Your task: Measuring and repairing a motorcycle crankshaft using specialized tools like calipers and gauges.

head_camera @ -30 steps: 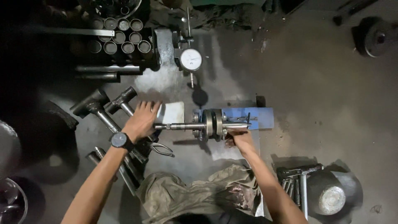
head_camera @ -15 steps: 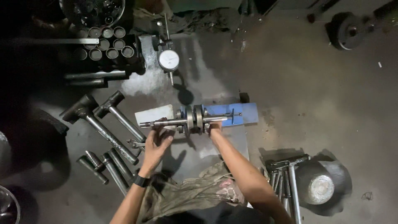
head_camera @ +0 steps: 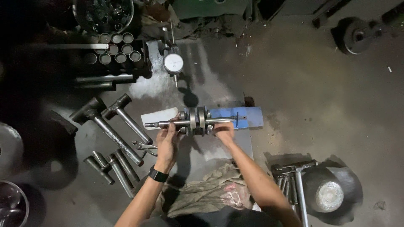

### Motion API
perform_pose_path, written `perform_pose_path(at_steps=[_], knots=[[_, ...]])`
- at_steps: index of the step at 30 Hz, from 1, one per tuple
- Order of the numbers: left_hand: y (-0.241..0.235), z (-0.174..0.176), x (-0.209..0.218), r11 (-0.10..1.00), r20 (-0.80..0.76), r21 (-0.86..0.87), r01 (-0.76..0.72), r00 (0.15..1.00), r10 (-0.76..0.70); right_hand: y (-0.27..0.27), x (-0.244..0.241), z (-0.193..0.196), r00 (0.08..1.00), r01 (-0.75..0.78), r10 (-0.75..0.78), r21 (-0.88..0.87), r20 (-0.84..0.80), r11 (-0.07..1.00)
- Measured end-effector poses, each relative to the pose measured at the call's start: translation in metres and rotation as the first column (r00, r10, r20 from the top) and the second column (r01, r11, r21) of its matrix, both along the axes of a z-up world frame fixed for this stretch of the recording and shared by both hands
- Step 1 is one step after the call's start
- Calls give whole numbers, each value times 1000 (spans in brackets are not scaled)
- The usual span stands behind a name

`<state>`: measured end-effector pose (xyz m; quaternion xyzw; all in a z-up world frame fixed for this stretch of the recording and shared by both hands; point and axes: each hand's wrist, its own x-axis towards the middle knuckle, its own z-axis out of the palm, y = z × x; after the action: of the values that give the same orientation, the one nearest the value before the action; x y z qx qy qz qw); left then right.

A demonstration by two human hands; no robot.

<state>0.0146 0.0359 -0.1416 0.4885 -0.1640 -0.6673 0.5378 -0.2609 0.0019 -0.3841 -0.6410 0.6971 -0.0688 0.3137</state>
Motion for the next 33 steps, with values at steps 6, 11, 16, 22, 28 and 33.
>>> perform_pose_path(at_steps=[6, 11, 16, 22, 28, 33], knots=[[0, 2, -3, 999, 12, 27, -31, 999, 30, -16, -17, 203, 977, 122, -160, -249, -138, 961], [2, -27, -2, 992, -99, -93, -80, 993, 70, -6, -72, 101, 986, -50, 7, -250, -169, 967], [-7, 5, 0, 997, -20, -34, -66, 998, 65, -15, -29, 174, 884, -312, 243, -118, -400, 943], [-8, -8, -1, 982, -128, -164, -98, 989, 77, -41, 42, 198, 747, -619, 590, 2, -308, 785], [1, -37, 1, 996, 8, -74, -46, 999, 47, -50, 66, 196, 708, -610, 645, 212, -286, 763], [3, -31, -3, 995, 30, -21, -99, 995, 100, -49, 58, 179, 799, -572, 572, 62, -187, 818]])
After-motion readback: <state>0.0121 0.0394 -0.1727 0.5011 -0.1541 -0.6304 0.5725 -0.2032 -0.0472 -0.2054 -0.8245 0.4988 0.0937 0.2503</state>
